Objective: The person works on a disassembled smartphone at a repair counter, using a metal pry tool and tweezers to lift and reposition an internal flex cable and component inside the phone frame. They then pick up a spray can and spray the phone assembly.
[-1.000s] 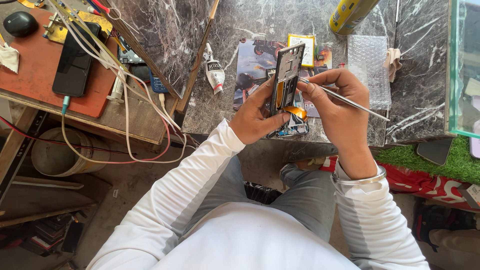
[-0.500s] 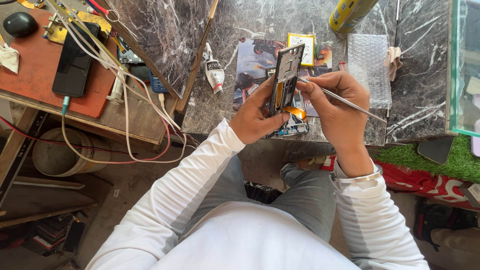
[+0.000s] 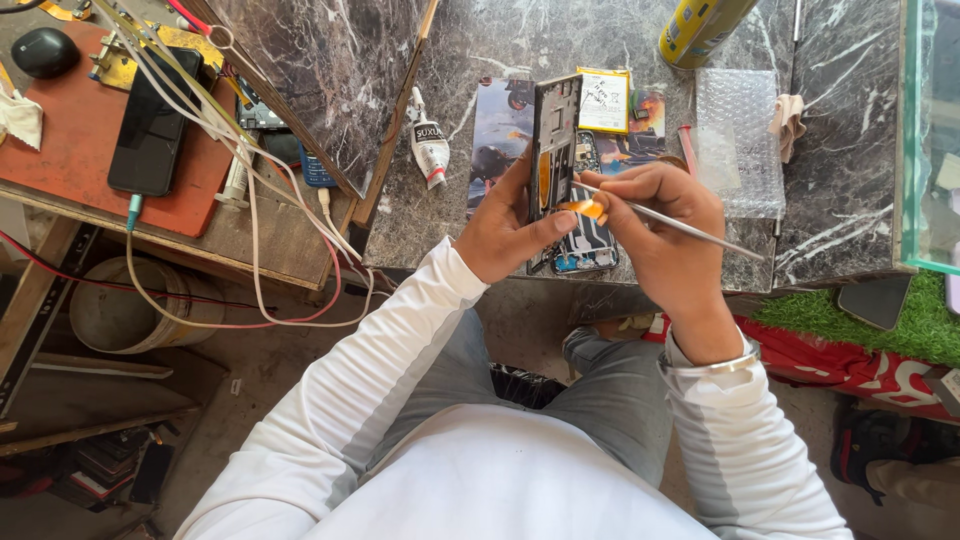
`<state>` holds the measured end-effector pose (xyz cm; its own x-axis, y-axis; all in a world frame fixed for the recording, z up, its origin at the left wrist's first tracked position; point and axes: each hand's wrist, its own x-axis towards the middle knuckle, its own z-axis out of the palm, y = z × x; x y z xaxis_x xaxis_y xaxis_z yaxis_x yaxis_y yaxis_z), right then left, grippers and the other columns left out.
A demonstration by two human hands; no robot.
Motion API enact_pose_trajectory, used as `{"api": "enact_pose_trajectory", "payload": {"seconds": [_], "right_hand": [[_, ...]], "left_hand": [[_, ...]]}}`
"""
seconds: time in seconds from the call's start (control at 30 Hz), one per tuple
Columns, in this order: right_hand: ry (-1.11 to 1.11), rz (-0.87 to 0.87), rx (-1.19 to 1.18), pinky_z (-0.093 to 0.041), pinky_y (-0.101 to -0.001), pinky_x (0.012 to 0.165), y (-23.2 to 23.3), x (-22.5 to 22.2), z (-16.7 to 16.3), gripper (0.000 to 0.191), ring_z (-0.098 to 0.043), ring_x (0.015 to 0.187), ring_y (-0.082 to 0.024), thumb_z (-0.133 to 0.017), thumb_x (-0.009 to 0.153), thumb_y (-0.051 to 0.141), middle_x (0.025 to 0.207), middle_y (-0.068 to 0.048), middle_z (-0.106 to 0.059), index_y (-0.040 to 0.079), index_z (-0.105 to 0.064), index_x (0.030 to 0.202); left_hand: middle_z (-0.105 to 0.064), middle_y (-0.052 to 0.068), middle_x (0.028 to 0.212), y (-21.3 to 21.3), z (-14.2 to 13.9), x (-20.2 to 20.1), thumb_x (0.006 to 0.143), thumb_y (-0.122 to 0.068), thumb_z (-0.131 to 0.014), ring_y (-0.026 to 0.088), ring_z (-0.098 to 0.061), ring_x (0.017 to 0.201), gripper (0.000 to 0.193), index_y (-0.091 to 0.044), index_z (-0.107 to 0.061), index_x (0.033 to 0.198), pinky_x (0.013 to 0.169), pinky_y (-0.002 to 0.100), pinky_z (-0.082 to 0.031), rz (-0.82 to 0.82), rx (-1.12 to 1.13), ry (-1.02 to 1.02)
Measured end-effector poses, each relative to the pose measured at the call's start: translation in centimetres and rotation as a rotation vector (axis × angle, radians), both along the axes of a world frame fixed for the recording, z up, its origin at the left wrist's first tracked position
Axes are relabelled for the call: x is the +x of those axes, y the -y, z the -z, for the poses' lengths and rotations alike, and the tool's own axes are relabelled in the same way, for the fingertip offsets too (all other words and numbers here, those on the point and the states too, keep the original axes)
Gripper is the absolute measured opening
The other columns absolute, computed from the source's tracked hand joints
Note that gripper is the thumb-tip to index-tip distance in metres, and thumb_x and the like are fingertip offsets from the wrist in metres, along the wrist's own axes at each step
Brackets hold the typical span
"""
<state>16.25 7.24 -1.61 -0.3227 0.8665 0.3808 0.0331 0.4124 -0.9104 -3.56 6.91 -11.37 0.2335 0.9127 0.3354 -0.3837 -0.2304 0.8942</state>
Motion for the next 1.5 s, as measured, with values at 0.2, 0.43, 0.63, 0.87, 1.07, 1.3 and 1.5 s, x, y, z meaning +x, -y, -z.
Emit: {"api": "enact_pose_trajectory", "payload": {"seconds": [0.2, 0.43, 0.63, 0.87, 1.07, 1.3, 1.5], "right_hand": [[0.127, 0.058, 0.107, -0.056, -0.0292, 0.093, 1.6, -0.3, -0.2, 0.009, -0.072, 0.108, -0.022, -0.074, 0.094, -0.006, 0.108, -0.014, -0.074, -0.003, -0.068, 0.099], [0.29, 0.073, 0.299, -0.054, -0.0381, 0.102, 3.4, -0.4, -1.3, 0.013, -0.071, 0.122, -0.03, -0.078, 0.088, -0.005, 0.099, -0.01, -0.074, 0.002, -0.067, 0.09], [0.297, 0.064, 0.319, -0.043, -0.0496, 0.124, 5.1, -0.5, -1.2, 0.013, -0.069, 0.123, -0.028, -0.079, 0.085, -0.004, 0.095, -0.006, -0.073, 0.004, -0.069, 0.089], [0.292, 0.059, 0.336, -0.041, -0.0512, 0.125, 6.2, -0.2, -1.3, 0.015, -0.069, 0.122, -0.028, -0.079, 0.083, -0.004, 0.093, -0.005, -0.072, 0.005, -0.069, 0.09], [0.265, 0.057, 0.342, -0.039, -0.0513, 0.126, 7.1, -0.2, -1.5, 0.016, -0.069, 0.121, -0.028, -0.08, 0.082, -0.004, 0.094, -0.004, -0.074, 0.005, -0.068, 0.088], [-0.01, 0.16, 0.24, -0.041, -0.046, 0.128, 7.4, 1.7, -0.4, 0.009, -0.068, 0.121, -0.025, -0.075, 0.096, 0.0, 0.103, -0.008, -0.072, 0.003, -0.066, 0.097], [-0.254, 0.259, 0.032, -0.051, -0.0374, 0.111, 5.1, 4.8, 0.7, 0.01, -0.071, 0.114, -0.023, -0.074, 0.106, 0.001, 0.107, -0.015, -0.073, -0.003, -0.065, 0.103]], "left_hand": [[-0.059, 0.01, 0.142, -1.0, 1.1, -0.4, 0.1, -0.049, -0.071, 0.019, -0.057, 0.134, 0.086, -0.006, -0.028, 0.16, 0.115, 0.036, -0.047, -0.066, -0.031, 0.08], [-0.062, 0.01, 0.138, -1.2, 1.6, -0.5, 0.102, -0.05, -0.068, 0.019, -0.058, 0.13, 0.078, -0.004, -0.038, 0.157, 0.114, 0.036, -0.049, -0.115, -0.082, 0.097], [-0.062, 0.009, 0.136, -1.3, 1.2, -0.3, 0.102, -0.05, -0.067, 0.017, -0.058, 0.129, 0.078, -0.006, -0.036, 0.158, 0.114, 0.035, -0.048, -0.149, -0.061, 0.061], [-0.062, 0.01, 0.138, -1.3, 1.0, -0.4, 0.102, -0.05, -0.066, 0.018, -0.057, 0.133, 0.076, -0.005, -0.037, 0.157, 0.117, 0.035, -0.046, -0.167, -0.057, 0.046], [-0.061, 0.01, 0.137, -1.4, 1.1, -0.3, 0.102, -0.049, -0.067, 0.018, -0.056, 0.131, 0.076, -0.005, -0.038, 0.156, 0.116, 0.036, -0.045, -0.198, -0.047, 0.048], [-0.061, 0.009, 0.135, -1.4, 1.0, -0.3, 0.101, -0.05, -0.069, 0.019, -0.056, 0.13, 0.076, -0.006, -0.038, 0.154, 0.116, 0.038, -0.044, -0.173, -0.075, 0.112], [-0.062, 0.009, 0.134, -1.3, 0.9, -0.4, 0.101, -0.051, -0.067, 0.017, -0.056, 0.129, 0.075, -0.006, -0.039, 0.154, 0.115, 0.036, -0.045, -0.189, -0.079, 0.089]]}}
